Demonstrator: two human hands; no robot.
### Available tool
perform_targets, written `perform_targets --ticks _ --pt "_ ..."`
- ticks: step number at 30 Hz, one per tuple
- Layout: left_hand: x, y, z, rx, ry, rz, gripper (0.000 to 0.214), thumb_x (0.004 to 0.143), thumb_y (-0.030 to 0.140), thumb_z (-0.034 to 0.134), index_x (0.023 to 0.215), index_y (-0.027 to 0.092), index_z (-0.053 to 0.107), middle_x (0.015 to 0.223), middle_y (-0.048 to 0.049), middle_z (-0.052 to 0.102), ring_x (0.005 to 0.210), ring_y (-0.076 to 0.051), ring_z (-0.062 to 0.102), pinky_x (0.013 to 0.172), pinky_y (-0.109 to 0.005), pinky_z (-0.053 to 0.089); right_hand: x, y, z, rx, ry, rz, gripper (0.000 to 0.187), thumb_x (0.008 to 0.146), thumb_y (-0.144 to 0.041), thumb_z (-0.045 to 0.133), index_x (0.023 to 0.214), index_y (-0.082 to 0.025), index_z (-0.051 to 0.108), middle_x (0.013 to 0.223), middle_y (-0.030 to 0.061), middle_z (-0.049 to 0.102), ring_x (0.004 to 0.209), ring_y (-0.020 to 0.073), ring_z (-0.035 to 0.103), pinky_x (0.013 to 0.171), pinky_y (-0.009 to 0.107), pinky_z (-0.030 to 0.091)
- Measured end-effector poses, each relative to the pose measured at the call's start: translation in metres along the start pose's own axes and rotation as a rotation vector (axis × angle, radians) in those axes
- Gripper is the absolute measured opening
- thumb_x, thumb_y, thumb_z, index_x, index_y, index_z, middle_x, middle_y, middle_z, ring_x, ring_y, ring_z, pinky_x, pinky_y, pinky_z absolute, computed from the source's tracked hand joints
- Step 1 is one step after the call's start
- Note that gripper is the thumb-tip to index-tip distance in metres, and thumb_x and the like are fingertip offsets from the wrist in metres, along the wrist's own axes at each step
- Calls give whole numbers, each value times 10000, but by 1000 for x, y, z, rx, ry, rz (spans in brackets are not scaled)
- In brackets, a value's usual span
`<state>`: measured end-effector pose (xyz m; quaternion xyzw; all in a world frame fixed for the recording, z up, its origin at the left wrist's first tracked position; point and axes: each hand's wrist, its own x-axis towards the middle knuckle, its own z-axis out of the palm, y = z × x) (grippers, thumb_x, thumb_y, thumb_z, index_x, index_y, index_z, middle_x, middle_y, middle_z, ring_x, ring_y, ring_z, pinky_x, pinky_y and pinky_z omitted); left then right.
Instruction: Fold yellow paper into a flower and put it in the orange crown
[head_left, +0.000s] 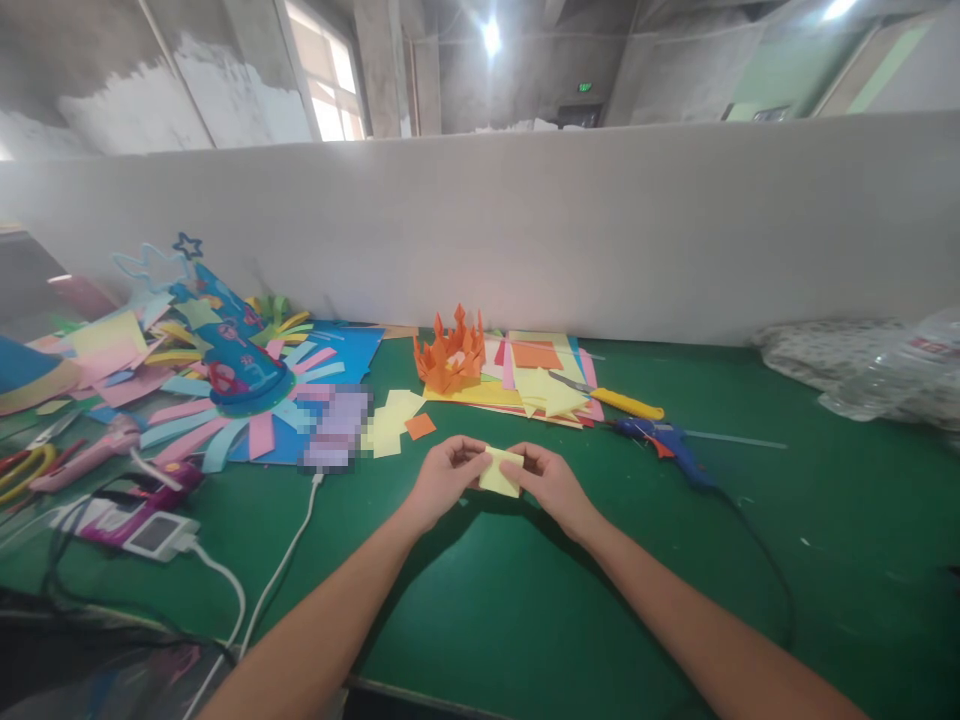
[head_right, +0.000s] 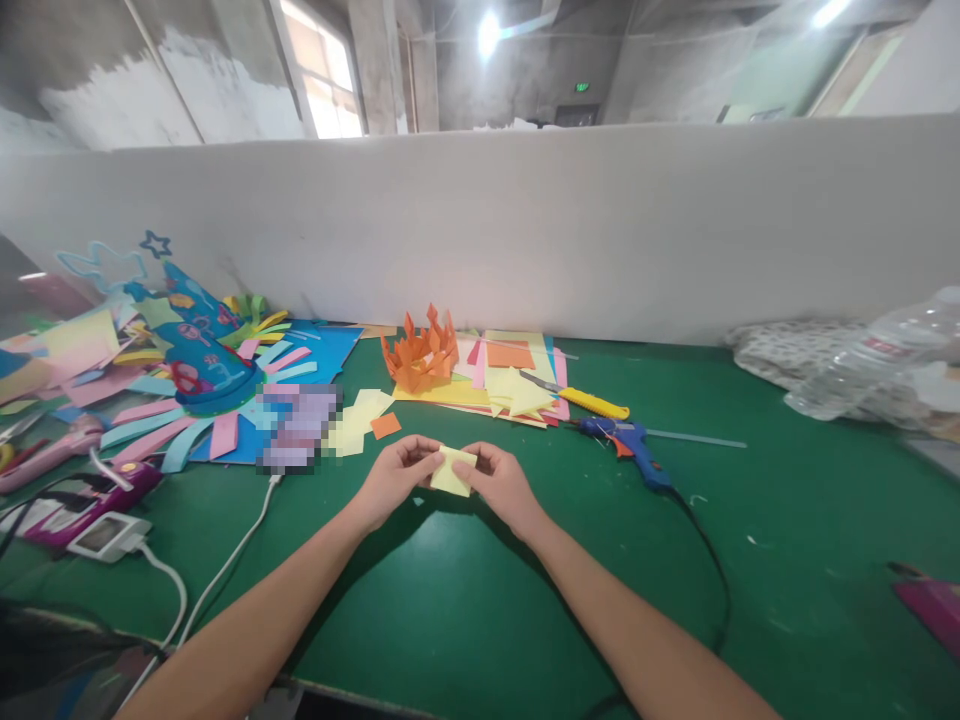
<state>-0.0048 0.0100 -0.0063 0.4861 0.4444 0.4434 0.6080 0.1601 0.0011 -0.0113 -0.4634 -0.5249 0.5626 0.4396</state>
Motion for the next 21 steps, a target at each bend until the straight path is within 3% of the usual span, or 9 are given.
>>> perform_targets --ticks 7,12,16,21 --pt "-2 4 0 -1 -89 -12 352 735 467 618 845 133 621 713 -16 631 653 -122 602 600 -246 515 -1 -2 -2 19 -37 34 332 651 -446 712 754 -148 606 612 -24 571 532 91 468 522 225 366" --pt "-1 2 -3 35 -111 33 319 720 399 654 914 147 636 781 -25 638 638 -102 588 579 -218 500 -1 -3 -2 25 -60 56 339 621 -439 732 746 -149 610 618 -16 595 533 100 486 528 233 371" --pt "0 -1 -4 85 -68 76 247 678 341 696 815 138 658 726 -25 650 613 -107 589 574 -222 493 -2 -3 -2 17 -73 62 321 612 -419 742 739 -152 616 635 -8 615 546 106 504 537 234 379" --pt "1 0 -5 55 -17 16 222 641 304 727 764 124 686 744 -53 680 658 -135 622 658 -273 522 -2 -3 -2 -27 -83 59 295 605 -401 745 701 -159 607 610 -16 606 533 106 503 526 231 379"
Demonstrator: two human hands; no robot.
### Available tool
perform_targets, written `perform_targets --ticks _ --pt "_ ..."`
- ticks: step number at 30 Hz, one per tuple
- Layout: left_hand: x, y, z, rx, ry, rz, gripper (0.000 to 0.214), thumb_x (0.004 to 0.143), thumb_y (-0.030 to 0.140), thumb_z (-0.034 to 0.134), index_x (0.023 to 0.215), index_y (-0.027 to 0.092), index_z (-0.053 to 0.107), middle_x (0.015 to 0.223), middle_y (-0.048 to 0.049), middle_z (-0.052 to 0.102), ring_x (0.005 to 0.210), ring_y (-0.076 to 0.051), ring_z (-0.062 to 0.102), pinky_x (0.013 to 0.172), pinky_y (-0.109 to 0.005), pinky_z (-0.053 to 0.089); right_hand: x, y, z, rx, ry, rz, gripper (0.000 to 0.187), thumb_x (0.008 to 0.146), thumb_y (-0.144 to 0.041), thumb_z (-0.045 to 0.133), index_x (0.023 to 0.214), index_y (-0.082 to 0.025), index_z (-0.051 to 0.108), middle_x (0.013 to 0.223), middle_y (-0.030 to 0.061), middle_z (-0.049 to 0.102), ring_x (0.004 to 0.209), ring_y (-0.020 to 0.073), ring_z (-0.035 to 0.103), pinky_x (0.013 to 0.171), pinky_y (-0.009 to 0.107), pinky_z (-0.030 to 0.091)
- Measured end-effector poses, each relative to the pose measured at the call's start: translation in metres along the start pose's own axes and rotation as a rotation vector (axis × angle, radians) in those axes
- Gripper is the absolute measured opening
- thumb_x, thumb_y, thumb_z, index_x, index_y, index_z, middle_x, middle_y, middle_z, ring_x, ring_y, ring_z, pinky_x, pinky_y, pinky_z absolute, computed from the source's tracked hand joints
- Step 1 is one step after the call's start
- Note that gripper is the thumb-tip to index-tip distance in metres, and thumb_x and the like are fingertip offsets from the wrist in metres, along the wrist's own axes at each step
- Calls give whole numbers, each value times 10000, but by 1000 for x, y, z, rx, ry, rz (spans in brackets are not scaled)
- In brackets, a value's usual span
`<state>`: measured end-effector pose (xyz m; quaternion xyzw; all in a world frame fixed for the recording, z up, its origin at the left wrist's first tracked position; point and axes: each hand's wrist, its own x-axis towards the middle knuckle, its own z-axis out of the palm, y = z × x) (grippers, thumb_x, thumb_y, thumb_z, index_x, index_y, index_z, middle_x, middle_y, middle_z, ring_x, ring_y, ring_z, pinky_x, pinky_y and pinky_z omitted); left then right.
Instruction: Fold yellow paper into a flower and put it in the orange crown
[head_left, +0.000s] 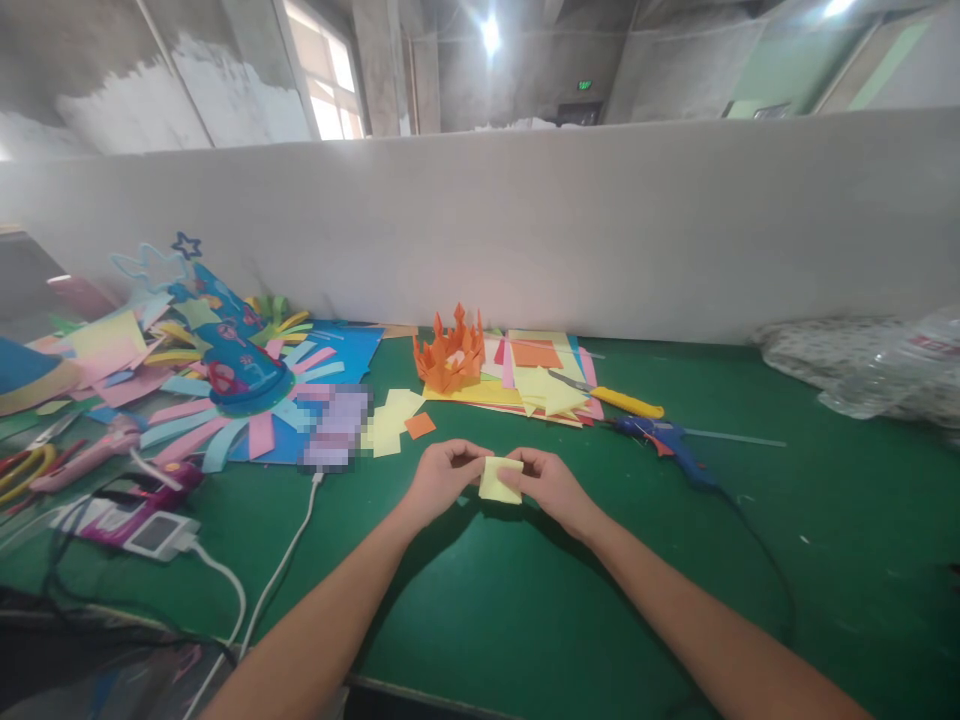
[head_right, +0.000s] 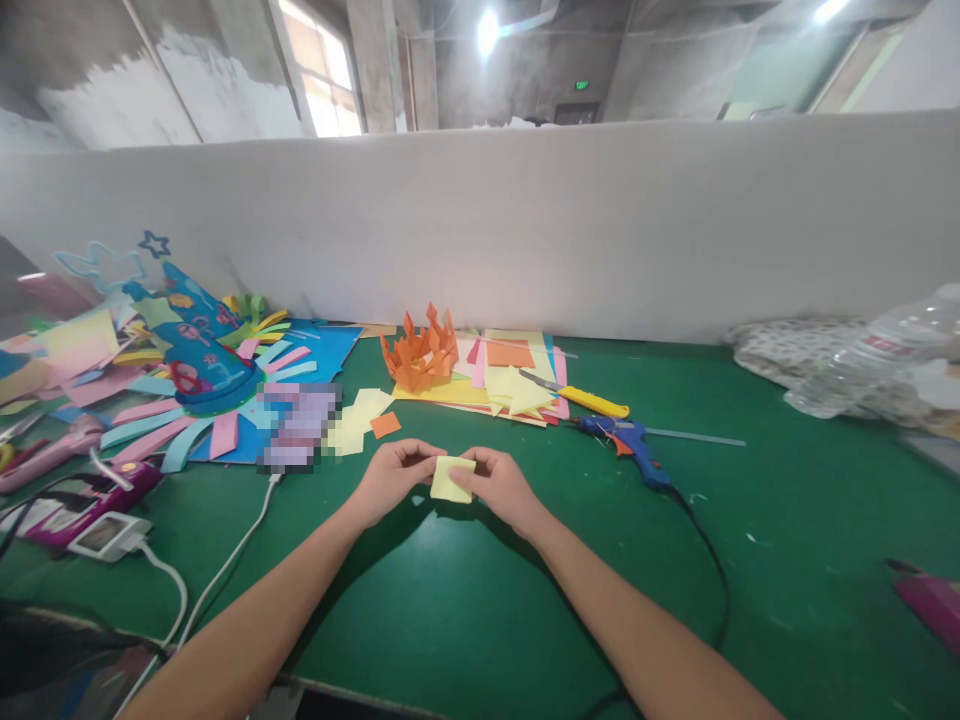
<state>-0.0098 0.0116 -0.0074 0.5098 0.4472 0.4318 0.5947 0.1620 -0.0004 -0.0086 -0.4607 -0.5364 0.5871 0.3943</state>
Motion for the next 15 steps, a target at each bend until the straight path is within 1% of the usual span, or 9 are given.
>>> perform_targets --ticks 3,6,9,12,15 --pt "1 0 -2 -56 -5 -64 256 613 315 753 754 113 681 729 -57 680 634 -136 629 658 -285 529 1 1 1 -25 3 -3 298 609 -409 738 691 -159 598 598 -17 597 531 106 499 521 230 377" --pt "2 1 -5 -113 -45 -125 304 594 337 771 759 102 672 731 -64 677 626 -131 632 654 -279 532 1 1 1 -39 2 4 305 610 -417 733 687 -159 590 589 -20 589 525 105 494 517 229 375" --pt "2 4 -8 -144 -97 -169 351 655 408 721 797 92 670 742 -83 677 660 -140 643 668 -279 535 0 0 1 -49 15 3 302 610 -414 731 677 -162 579 571 -31 571 512 99 479 508 223 366" --pt "1 6 -7 -138 -107 -170 362 694 444 682 798 99 658 719 -64 663 657 -125 632 664 -267 535 0 1 1 -61 28 -3 292 622 -406 723 678 -164 570 578 -34 566 515 96 473 505 219 358" --pt "0 6 -3 -105 -76 -143 322 642 397 739 747 111 635 676 -15 629 609 -97 603 636 -247 532 1 3 1 -70 28 -9 277 622 -382 726 684 -163 569 593 -33 569 524 98 479 507 217 356"
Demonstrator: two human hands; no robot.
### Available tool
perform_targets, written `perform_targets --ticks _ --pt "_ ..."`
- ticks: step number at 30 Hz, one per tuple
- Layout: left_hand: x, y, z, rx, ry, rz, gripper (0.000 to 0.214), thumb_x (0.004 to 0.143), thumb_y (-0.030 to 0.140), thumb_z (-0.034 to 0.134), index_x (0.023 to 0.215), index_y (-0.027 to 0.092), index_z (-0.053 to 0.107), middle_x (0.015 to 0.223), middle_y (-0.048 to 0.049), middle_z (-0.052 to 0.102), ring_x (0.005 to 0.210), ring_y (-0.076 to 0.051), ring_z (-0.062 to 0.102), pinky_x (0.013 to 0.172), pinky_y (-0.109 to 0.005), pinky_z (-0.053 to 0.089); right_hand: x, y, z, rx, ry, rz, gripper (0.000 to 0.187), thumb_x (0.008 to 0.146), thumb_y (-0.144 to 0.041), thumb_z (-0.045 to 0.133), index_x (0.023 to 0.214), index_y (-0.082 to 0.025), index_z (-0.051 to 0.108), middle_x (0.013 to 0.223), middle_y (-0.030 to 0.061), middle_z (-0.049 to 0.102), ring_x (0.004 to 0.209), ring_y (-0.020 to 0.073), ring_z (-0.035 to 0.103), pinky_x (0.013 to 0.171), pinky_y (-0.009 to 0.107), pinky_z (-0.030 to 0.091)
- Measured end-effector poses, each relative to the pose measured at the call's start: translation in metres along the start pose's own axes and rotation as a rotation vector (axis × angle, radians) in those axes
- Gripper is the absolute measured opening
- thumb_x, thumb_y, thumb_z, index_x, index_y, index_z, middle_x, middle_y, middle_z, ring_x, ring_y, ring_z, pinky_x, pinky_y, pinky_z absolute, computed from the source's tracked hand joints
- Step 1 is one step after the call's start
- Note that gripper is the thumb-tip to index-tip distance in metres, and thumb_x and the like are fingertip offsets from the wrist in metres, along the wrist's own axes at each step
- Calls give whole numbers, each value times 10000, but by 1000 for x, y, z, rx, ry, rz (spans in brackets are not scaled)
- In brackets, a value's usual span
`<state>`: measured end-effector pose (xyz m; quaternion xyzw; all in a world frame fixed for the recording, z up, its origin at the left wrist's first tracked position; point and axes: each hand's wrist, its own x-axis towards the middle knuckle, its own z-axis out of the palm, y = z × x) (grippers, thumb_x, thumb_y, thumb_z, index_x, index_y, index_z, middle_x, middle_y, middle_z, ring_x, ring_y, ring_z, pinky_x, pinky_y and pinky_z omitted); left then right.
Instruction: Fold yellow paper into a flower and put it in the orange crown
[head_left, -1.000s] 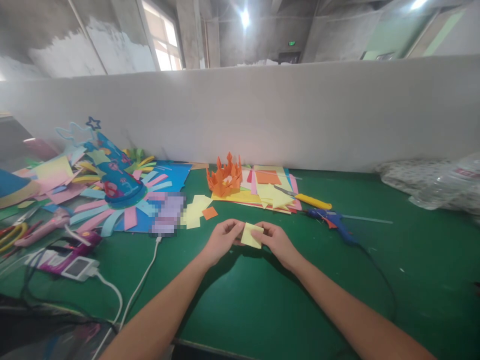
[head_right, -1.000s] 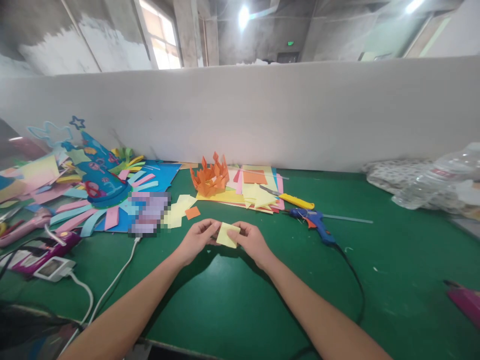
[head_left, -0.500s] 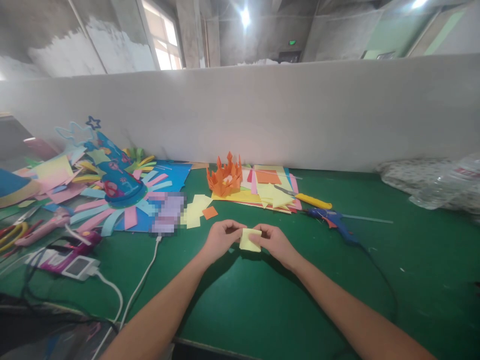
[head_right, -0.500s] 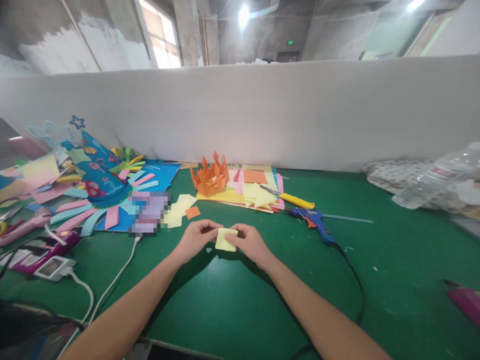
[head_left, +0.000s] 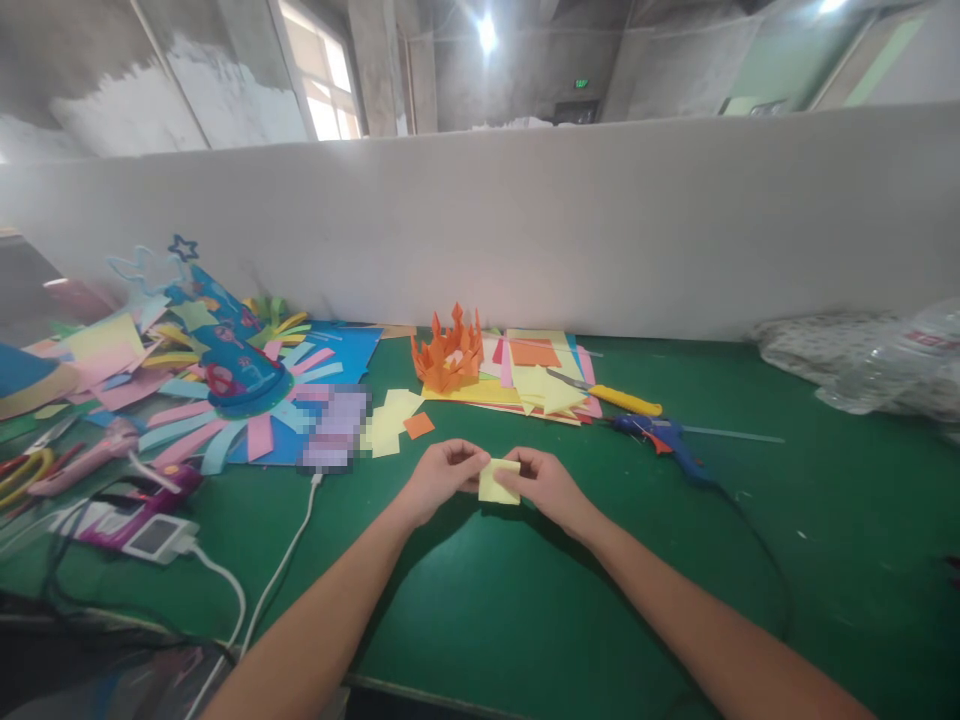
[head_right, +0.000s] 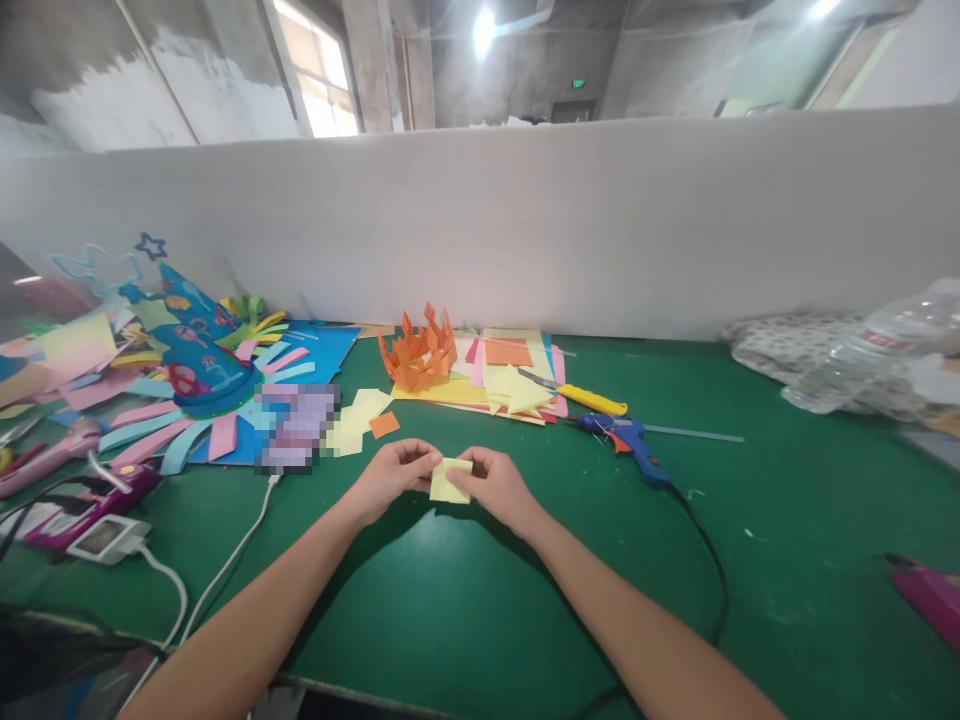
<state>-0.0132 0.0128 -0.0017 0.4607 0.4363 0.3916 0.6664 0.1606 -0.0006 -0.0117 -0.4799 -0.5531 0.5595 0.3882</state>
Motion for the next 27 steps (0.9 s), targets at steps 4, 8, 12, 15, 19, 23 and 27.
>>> perform_targets --ticks 4,8,12,15,19,23,27 --pt "2 -4 2 35 28 27 312 635 391 738 715 113 621 658 0 614 592 -94 590 609 -239 526 1 3 1 -11 -8 -4 265 614 -352 733 681 -162 560 593 -37 562 531 98 481 509 214 351" --pt "5 -9 2 56 60 46 306 641 394 728 706 118 612 644 11 602 580 -88 575 595 -230 517 2 3 1 -18 -11 -5 273 608 -356 735 686 -166 556 608 -34 572 543 106 497 524 220 368" --pt "6 -11 2 68 79 57 308 654 404 714 708 123 601 650 14 592 583 -85 569 588 -224 517 1 3 2 -20 -3 -11 288 606 -379 733 686 -169 553 608 -35 570 544 108 498 527 224 377" --pt "4 -10 3 67 61 54 318 672 423 697 740 134 585 666 15 588 589 -87 575 575 -225 524 0 2 3 -18 23 -20 302 617 -409 721 690 -172 548 613 -32 568 547 109 494 525 228 378" --pt "1 -7 4 69 14 20 359 634 413 735 797 135 577 695 -4 615 607 -107 615 591 -252 542 0 1 3 -27 106 -43 321 656 -464 680 685 -181 532 593 -36 541 531 106 470 511 232 365" --pt "2 -9 4 91 23 22 350 624 399 748 761 115 596 673 -19 622 588 -110 629 623 -257 542 0 0 2 -32 143 -65 332 677 -485 659 677 -186 513 580 -40 528 523 105 462 507 233 360" --pt "4 -10 2 135 74 89 307 667 401 710 780 126 635 709 -17 630 584 -90 597 603 -237 532 0 -1 2 -37 106 -77 329 668 -478 667 674 -184 520 585 -41 528 535 108 472 515 235 366"
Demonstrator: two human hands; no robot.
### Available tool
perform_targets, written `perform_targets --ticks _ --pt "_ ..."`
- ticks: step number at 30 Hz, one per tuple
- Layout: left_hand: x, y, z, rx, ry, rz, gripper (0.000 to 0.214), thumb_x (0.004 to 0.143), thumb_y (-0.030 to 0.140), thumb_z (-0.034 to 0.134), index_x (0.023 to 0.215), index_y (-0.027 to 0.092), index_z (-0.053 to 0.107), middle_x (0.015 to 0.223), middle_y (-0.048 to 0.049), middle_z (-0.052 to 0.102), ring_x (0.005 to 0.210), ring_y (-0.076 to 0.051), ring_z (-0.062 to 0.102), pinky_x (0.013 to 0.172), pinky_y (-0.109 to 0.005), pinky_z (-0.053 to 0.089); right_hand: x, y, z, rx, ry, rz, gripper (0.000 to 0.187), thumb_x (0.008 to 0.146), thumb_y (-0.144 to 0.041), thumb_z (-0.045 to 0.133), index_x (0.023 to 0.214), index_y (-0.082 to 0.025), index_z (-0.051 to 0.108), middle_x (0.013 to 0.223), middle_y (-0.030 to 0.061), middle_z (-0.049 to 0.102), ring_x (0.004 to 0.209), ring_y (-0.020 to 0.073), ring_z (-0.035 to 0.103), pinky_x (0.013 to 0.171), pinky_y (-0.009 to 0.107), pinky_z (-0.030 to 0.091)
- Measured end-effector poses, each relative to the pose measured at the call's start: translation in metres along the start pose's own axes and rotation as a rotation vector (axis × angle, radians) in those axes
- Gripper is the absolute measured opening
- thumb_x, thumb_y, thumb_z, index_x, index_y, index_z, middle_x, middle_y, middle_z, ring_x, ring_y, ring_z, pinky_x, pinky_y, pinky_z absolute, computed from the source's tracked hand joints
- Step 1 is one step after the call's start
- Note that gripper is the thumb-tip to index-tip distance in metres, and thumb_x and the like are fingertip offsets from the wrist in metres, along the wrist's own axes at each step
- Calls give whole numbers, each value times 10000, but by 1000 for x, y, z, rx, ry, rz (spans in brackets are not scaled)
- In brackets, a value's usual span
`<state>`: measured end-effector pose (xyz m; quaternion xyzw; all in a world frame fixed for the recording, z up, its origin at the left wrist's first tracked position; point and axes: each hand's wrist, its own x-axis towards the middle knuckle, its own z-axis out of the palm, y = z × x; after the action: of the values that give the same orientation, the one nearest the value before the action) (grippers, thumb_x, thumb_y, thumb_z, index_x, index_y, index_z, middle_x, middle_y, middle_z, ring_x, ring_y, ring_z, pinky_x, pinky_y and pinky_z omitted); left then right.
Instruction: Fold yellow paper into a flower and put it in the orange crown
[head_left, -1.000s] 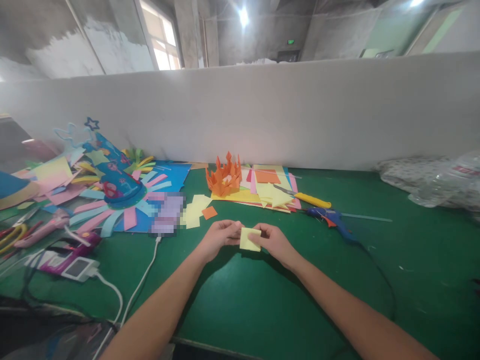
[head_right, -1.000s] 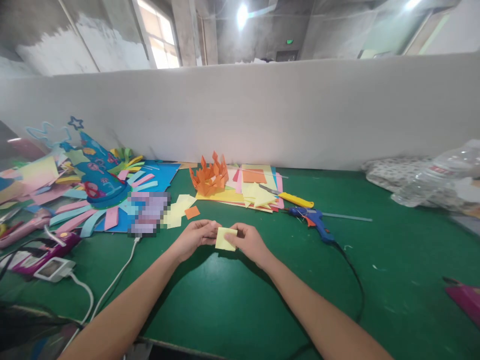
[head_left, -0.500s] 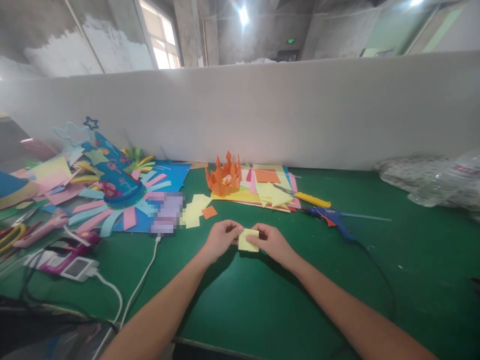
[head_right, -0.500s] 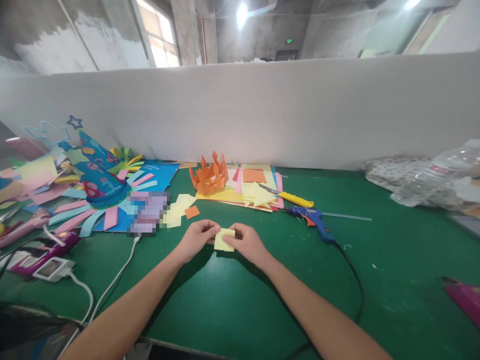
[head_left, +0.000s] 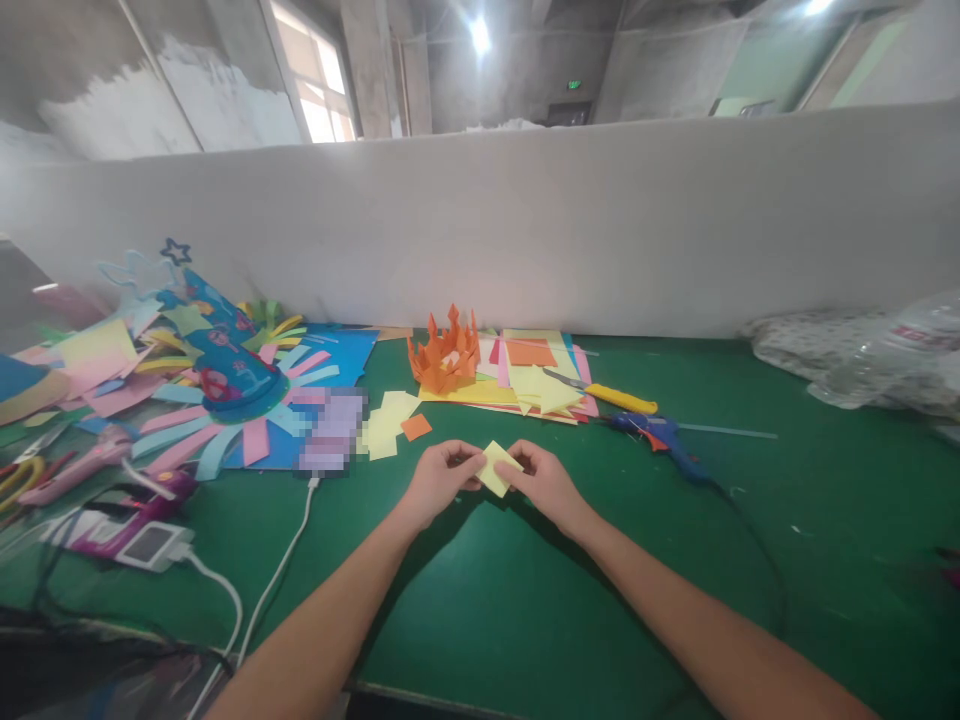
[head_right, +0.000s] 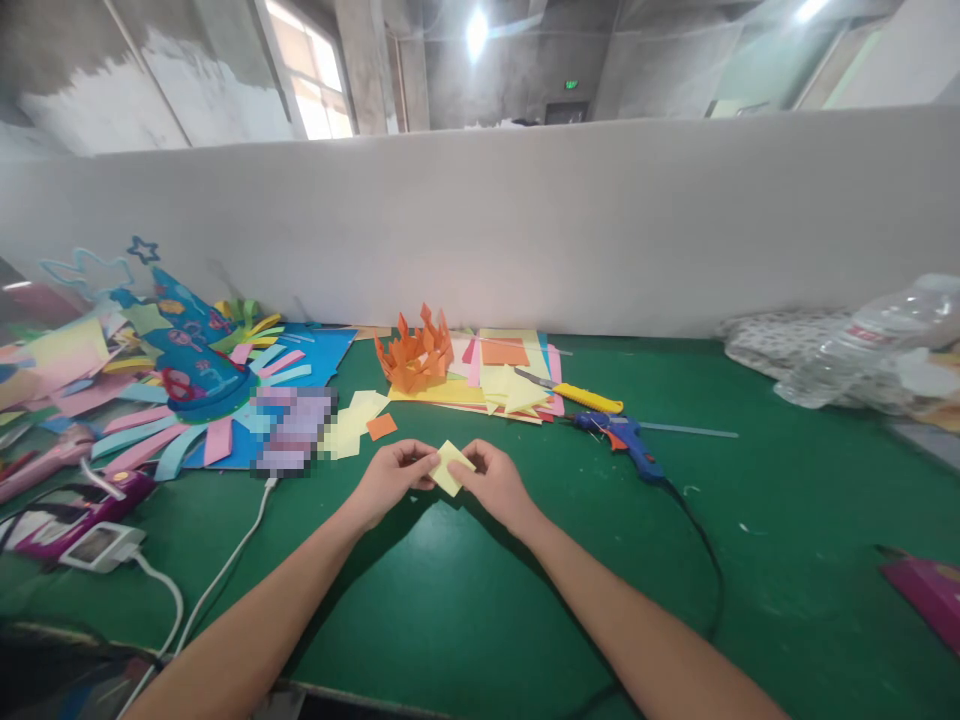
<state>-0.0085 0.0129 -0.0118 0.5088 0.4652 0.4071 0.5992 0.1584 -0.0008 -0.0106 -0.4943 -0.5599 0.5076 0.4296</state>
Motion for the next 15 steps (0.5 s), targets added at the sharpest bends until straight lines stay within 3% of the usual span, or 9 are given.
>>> perform_targets --ticks 4,9,15 --pt "-1 2 1 47 0 63 260 668 376 706 772 140 672 718 -18 637 623 -107 587 588 -217 516 0 -2 0 21 -18 -15 332 693 -501 640 723 -180 558 649 -29 556 593 118 500 568 245 394" --pt "-3 4 3 36 -35 48 266 672 360 706 801 128 691 738 -38 652 638 -118 593 606 -235 525 0 -2 -1 43 19 -1 352 704 -516 634 715 -171 566 655 -20 556 588 117 496 558 243 389" --pt "-3 5 4 -62 -58 23 354 671 368 714 918 145 592 747 -2 590 624 -96 592 611 -258 543 1 3 -1 57 58 11 364 712 -526 629 683 -178 524 618 -24 532 545 107 466 511 230 370"
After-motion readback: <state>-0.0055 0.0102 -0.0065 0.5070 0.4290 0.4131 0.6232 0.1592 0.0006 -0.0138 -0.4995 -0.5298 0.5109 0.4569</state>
